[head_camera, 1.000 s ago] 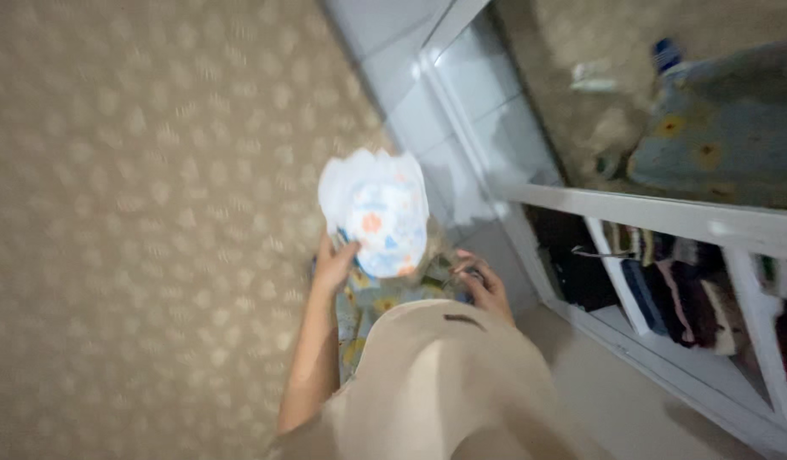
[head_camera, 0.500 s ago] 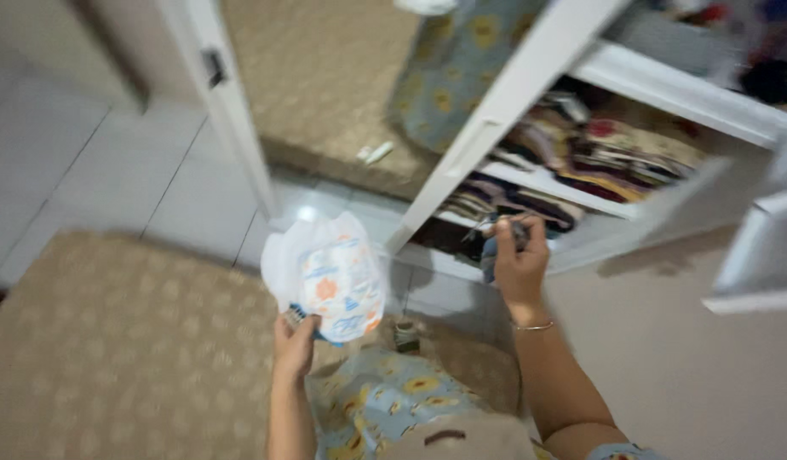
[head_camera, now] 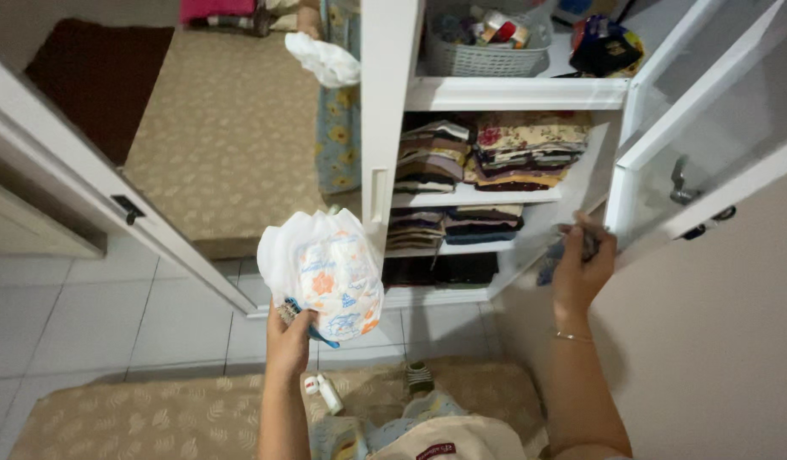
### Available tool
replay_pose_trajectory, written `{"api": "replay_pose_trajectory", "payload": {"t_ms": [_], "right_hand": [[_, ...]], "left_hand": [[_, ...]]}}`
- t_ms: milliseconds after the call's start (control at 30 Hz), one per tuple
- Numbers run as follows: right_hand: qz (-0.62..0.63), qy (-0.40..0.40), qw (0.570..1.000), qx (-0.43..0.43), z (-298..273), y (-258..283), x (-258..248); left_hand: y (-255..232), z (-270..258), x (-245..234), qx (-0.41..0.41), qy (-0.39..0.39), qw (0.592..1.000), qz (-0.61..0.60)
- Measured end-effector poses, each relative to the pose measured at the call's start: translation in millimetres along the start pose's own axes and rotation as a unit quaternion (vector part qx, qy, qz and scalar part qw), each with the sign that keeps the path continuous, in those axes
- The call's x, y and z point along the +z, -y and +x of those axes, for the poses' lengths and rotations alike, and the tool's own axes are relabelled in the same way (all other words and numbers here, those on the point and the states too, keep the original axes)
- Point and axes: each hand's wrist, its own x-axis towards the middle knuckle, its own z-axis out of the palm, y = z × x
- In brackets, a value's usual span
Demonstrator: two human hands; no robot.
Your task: The person picks up various small items from a bed, including a comb, tubes, and a diaper, and places them into a white wardrobe. The person handles each item individually and stores them on shelves inside the wardrobe.
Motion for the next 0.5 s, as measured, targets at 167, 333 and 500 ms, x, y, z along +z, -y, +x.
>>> {"api": "replay_pose_trajectory", "payload": {"t_ms": [167,333,500], "right_hand": [[0.127,-0.048,0.981,0.136,6,-11,-3],[0.143,0.01,0.965,0.222,38,-46,54],[0.35,0.062,0.902,0.245,159,-114,188]], "left_hand": [[3,25,35,-0.007,0.018,1.0,-0.014],[29,66,77,-0.008,0.012,0.999,0.032],[41,97,129,0.005,0.063,0.998,0.027]]}}
